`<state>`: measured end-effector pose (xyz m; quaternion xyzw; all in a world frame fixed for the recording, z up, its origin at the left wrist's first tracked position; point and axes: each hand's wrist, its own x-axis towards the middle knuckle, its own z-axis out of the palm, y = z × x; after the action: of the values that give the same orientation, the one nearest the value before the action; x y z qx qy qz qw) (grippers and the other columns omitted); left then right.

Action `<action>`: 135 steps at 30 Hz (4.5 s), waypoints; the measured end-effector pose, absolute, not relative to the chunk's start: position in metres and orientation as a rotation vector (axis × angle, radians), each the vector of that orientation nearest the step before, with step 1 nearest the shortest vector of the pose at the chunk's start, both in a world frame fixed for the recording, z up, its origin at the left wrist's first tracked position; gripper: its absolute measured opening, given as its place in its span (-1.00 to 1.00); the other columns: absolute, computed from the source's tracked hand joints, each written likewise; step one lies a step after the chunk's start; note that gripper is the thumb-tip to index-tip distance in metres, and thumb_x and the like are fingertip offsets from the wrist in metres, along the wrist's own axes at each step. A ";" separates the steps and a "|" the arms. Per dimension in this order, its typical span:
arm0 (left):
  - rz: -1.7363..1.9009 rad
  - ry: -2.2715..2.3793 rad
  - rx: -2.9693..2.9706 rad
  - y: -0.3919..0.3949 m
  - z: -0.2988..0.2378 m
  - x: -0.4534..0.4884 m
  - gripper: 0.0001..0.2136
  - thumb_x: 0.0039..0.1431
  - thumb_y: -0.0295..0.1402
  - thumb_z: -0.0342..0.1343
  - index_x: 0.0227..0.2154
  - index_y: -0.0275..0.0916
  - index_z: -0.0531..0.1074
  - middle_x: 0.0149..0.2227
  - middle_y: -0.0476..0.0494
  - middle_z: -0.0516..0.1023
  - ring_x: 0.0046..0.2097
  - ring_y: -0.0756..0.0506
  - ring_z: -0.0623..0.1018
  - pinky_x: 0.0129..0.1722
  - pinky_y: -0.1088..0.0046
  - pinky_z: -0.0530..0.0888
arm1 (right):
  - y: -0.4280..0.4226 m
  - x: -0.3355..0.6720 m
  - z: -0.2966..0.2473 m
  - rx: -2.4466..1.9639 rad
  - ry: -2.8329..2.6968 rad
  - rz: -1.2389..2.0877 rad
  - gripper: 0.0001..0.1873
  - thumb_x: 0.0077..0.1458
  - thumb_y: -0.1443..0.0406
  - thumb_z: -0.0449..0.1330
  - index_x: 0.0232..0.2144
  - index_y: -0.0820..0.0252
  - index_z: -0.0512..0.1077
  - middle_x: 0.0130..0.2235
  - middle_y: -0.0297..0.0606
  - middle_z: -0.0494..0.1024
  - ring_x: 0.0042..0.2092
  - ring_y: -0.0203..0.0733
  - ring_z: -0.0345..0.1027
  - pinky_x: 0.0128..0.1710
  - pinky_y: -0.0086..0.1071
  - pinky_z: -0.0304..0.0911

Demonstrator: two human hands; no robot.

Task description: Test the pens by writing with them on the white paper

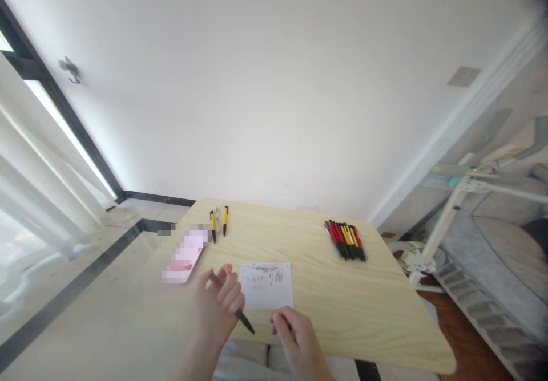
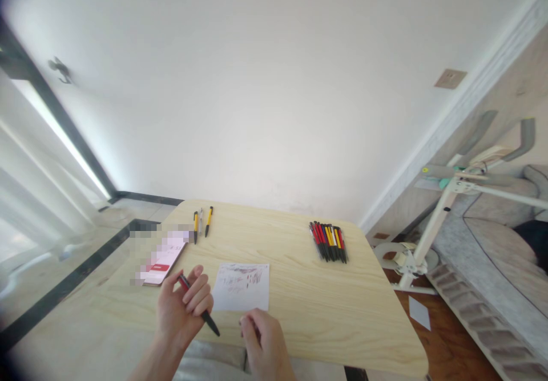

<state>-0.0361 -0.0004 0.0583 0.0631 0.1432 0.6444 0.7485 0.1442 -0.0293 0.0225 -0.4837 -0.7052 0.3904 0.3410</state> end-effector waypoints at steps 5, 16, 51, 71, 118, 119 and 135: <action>1.416 0.283 0.147 -0.001 0.057 -0.036 -0.77 0.07 -0.24 -0.11 -0.49 -0.29 0.33 -0.68 0.12 0.00 -0.70 0.12 -0.03 -0.75 0.59 -0.03 | -0.031 0.138 0.029 -1.235 -1.878 1.042 -0.71 0.12 0.22 -0.05 -0.51 0.24 0.35 -0.54 -0.33 0.37 -0.49 -0.33 0.19 -0.49 -0.50 0.05; 1.418 0.308 0.126 -0.001 0.057 -0.024 -0.74 0.07 -0.21 -0.10 -0.55 -0.28 0.31 -0.70 0.14 -0.09 -0.71 0.13 -0.09 -0.75 0.59 -0.10 | -0.036 0.129 0.028 -1.160 -1.921 1.191 -0.85 -0.12 0.37 0.14 -0.39 0.24 0.39 -0.49 -0.35 0.42 -0.53 -0.37 0.21 -0.54 -0.53 0.10; 1.396 0.285 0.036 0.000 0.069 -0.013 -0.66 0.04 -0.17 -0.08 -0.73 -0.24 0.11 -0.72 0.16 -0.18 -0.70 0.11 -0.05 -0.68 0.53 0.06 | -0.028 0.134 0.024 -1.236 -2.150 0.496 -0.78 0.13 0.33 -0.09 -0.45 0.18 0.33 -0.51 -0.27 0.38 -0.44 -0.24 0.22 -0.44 -0.41 0.01; 1.348 0.338 0.215 0.004 0.076 -0.007 -0.67 0.07 -0.16 -0.12 -0.68 -0.25 0.20 -0.75 0.10 0.06 -0.70 0.09 0.15 -0.68 0.54 0.17 | -0.031 0.116 0.021 -0.966 -0.783 1.919 -0.56 -0.15 -0.03 0.15 -0.68 0.21 0.21 -0.83 -0.54 0.12 -0.78 -0.50 -0.16 -0.76 -0.55 -0.27; 1.419 1.254 0.880 0.006 0.058 -0.022 -0.71 -0.07 -0.25 0.11 -0.28 -0.29 0.45 -0.42 -0.19 0.56 -0.43 -0.13 0.52 -0.45 0.41 0.39 | -0.014 0.158 0.036 -1.258 -1.399 1.318 -0.56 0.08 0.04 -0.04 -0.66 0.23 0.21 -0.73 -0.48 0.12 -0.67 -0.45 -0.01 -0.69 -0.55 -0.11; 1.429 1.251 0.825 0.007 0.057 -0.023 -0.68 -0.05 -0.22 0.09 -0.24 -0.29 0.42 -0.37 -0.20 0.56 -0.40 -0.13 0.53 -0.42 0.39 0.40 | -0.014 0.159 0.036 -1.258 -1.417 1.313 -0.57 0.08 0.06 -0.04 -0.66 0.23 0.21 -0.72 -0.48 0.12 -0.66 -0.44 0.00 -0.69 -0.55 -0.10; 1.074 1.214 1.141 -0.015 0.027 0.001 -0.55 0.12 -0.12 -0.18 -0.77 -0.25 0.25 -0.78 -0.07 0.33 -0.64 0.01 0.33 -0.55 0.50 0.27 | 0.006 0.143 0.052 -1.101 -1.147 1.090 -0.76 0.09 0.17 0.02 -0.37 0.24 0.32 -0.61 -0.42 0.30 -0.61 -0.39 0.14 -0.62 -0.52 0.07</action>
<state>0.0013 -0.0146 0.0269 0.4814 0.5123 0.4533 0.5480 0.1431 0.0057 0.0518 -0.4692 -0.4889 0.4643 0.5703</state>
